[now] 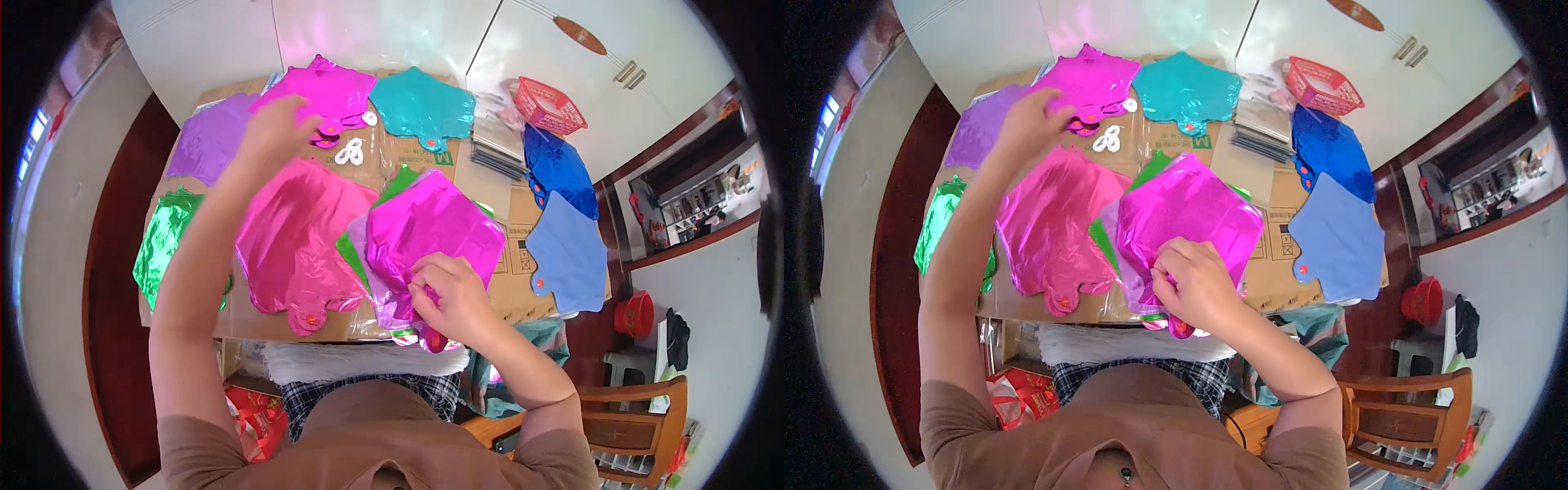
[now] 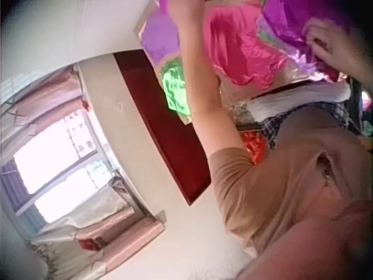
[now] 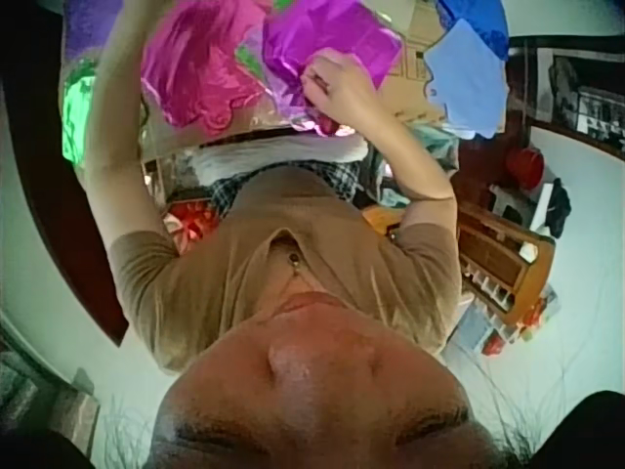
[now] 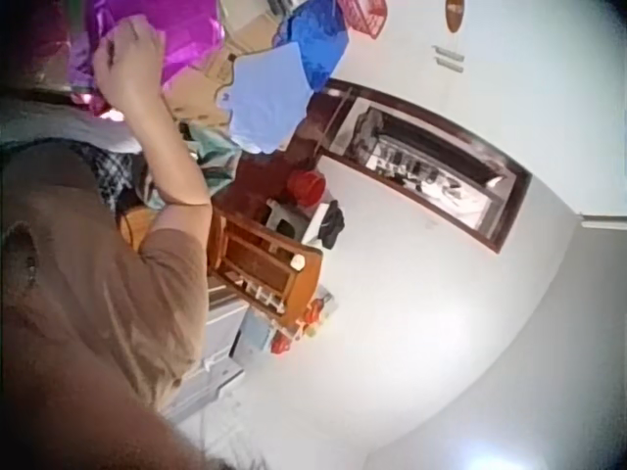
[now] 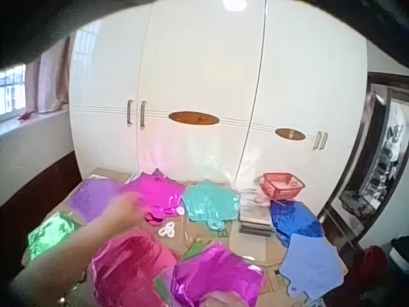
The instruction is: Fold colorful star-shaped foil decorations and attach them to cardboard backings for packaging.
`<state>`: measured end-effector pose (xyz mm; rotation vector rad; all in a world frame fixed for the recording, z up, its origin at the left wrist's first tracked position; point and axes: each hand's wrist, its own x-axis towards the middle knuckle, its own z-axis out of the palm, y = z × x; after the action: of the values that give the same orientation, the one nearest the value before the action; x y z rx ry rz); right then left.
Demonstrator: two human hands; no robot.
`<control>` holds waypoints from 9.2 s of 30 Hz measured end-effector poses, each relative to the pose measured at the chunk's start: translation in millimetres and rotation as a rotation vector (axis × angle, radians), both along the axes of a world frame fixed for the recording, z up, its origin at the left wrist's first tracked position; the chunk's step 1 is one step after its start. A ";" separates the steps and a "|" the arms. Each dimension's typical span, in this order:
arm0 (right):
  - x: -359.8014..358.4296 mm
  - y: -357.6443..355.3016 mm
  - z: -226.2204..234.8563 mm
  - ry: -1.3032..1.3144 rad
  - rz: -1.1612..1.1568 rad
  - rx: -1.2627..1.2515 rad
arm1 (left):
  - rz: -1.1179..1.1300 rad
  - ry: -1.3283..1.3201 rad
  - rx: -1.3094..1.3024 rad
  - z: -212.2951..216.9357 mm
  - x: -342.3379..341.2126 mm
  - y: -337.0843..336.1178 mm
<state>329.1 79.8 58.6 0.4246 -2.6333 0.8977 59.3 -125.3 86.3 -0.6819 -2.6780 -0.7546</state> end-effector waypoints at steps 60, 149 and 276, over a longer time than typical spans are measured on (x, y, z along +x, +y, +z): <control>-327.8 169.9 -35.9 -0.504 -0.499 -1.126 | -0.311 0.201 -0.359 -73.4 -59.6 136.5; 33.4 264.2 -26.0 -0.485 -0.856 0.041 | -0.745 -0.365 0.033 -50.5 164.2 292.3; 56.0 224.3 -59.6 -0.180 -1.131 0.175 | -1.056 -0.083 0.015 -48.1 177.3 251.3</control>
<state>385.1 304.1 -1.0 -1.0607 -2.4755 0.3125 236.6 126.0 38.2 -2.1330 -2.2154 -1.0058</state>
